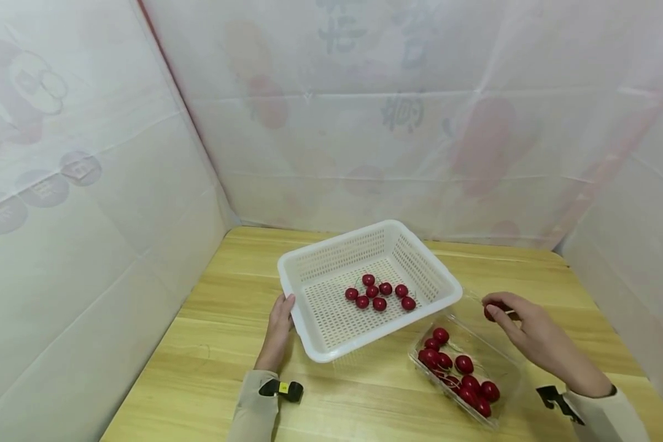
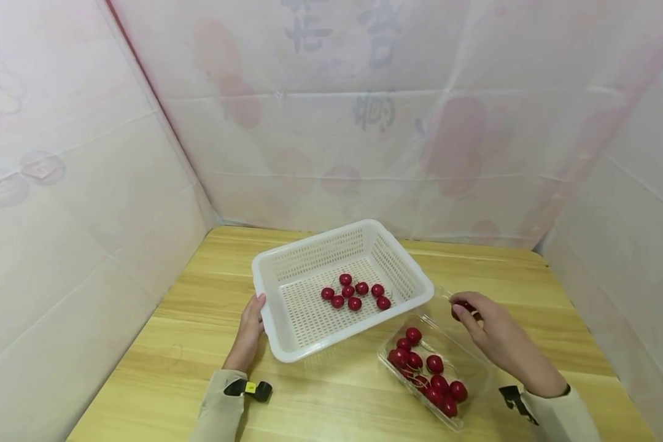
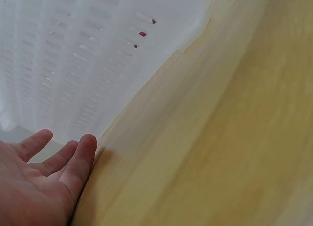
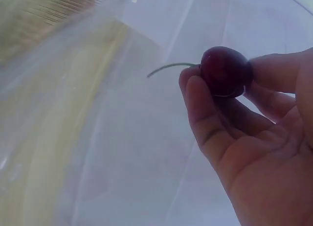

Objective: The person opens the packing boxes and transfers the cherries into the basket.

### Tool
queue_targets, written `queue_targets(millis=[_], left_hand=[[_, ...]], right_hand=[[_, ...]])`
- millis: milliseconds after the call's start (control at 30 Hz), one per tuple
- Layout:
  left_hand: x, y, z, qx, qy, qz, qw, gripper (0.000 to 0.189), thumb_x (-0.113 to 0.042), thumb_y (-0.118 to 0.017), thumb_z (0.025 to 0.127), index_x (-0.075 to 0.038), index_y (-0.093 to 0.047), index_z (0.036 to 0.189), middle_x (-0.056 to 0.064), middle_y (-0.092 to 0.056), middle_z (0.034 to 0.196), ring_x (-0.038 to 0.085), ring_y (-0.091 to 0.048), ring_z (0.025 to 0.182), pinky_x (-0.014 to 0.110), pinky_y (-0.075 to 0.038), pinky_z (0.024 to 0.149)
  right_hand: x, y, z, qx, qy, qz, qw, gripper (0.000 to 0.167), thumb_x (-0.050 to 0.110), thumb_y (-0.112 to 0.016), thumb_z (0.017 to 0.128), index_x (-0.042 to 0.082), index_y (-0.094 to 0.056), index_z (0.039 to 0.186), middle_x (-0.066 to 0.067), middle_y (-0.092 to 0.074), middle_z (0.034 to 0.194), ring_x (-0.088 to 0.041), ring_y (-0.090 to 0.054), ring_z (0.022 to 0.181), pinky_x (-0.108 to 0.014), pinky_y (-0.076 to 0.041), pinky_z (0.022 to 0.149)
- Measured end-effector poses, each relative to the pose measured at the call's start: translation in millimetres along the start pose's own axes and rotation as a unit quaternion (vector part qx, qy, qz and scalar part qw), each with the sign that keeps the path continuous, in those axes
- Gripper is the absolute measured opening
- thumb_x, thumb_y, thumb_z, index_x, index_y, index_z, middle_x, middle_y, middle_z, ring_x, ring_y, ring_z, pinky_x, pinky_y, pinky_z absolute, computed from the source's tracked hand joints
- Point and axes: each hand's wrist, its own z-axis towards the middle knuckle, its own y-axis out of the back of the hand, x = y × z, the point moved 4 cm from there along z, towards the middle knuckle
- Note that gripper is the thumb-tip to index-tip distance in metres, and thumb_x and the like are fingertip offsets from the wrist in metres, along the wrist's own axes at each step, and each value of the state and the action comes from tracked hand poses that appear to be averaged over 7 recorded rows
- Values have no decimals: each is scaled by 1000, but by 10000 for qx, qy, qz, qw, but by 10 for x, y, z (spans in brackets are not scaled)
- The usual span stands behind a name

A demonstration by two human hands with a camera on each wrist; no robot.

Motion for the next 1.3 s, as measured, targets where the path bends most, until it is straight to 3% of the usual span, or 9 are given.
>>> queue_targets(millis=[100,200,433,667,967,1167,1300], left_hand=[[6,1,4,46,-8,-33,10000,62,-53,-38,110,-14,-37,158,24,-58,143,34,-62,128,29,-51,104],[9,3,1,42,-27,-28,10000,62,-52,-38,110,-13,-37,158,25,-58,143,36,-62,128,28,-51,103],[0,-2,-6,-27,20,24,10000,63,-53,-37,110,-11,-37,157,24,-60,141,34,-63,126,27,-53,100],[-12,-7,-19,-11,-28,30,10000,61,-50,-36,111,-10,-37,157,25,-60,140,33,-65,124,27,-54,99],[-9,-11,-4,68,-119,-38,9999,61,-49,-37,111,-7,-39,155,29,-60,138,31,-68,118,29,-57,96],[22,-23,-10,115,-98,-43,9999,60,-48,-37,111,-6,-39,155,29,-60,137,30,-68,117,30,-56,96],[32,-30,-35,155,-61,-95,9998,62,-51,-37,111,-9,-38,156,28,-60,139,33,-67,119,31,-56,97]], right_hand=[[26,41,100,-211,269,-53,9994,19,1,-69,97,6,-69,115,-1,-72,100,8,-59,90,-9,-49,73],[52,60,234,-125,323,-74,9994,24,6,-71,97,7,-69,120,-2,-71,104,6,-59,90,-11,-51,74],[112,-49,665,663,19,40,9978,22,21,-67,102,13,-69,122,-3,-70,110,-12,-65,95,-23,-56,68],[199,-395,1187,1359,375,-204,9898,18,16,-74,97,9,-73,113,-4,-70,106,-16,-66,94,-35,-58,77],[233,-958,1746,2512,545,-710,9638,11,12,-79,91,8,-73,99,0,-68,86,-10,-59,73,-29,-52,68],[228,-1262,1837,3239,678,-928,9391,9,13,-75,95,7,-68,92,2,-63,80,-9,-51,70,-24,-45,65],[271,-1325,1819,3589,585,-1035,9258,12,11,-76,93,7,-66,87,1,-61,76,-11,-50,69,-24,-44,65]])
